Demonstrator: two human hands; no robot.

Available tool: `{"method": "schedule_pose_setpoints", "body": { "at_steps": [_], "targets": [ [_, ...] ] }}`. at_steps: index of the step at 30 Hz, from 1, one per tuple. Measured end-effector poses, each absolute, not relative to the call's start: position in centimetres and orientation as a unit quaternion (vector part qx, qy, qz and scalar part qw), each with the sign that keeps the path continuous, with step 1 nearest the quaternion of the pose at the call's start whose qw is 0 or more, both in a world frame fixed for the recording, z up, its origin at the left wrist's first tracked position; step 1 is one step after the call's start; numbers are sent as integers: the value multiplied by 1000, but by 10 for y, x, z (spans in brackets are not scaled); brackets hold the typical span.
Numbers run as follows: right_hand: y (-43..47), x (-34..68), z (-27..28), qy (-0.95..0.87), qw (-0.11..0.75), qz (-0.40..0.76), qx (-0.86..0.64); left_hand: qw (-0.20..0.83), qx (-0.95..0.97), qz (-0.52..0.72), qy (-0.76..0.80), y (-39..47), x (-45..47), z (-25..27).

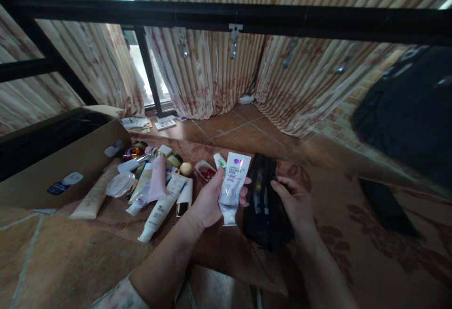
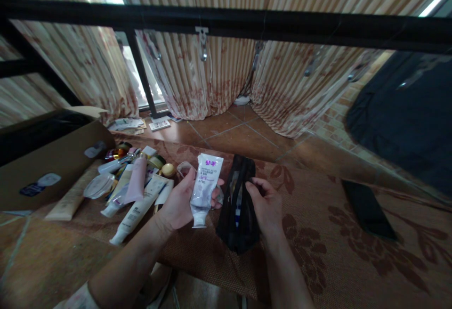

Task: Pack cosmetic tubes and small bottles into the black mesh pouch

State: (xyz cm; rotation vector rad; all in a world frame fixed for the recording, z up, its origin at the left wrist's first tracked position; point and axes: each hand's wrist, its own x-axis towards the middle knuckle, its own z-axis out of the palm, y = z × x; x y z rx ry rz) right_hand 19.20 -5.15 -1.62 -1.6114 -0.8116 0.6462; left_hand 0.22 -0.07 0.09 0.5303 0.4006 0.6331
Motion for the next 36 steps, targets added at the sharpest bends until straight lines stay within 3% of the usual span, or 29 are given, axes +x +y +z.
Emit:
{"method": "schedule_pose_setpoints", "body": {
  "at_steps": [11,28,36],
  "targets": [
    [-52,190,-13,-317,581,300,-687,900,254,298,191,0,1,-6],
    [-52,192,-15,-319,583,309,-680,827,272,418,260,1,7,-8],
    [-52,190,-11,-317,580,308,-684,879,196,366,236,7,3,-9]
  ]
}}
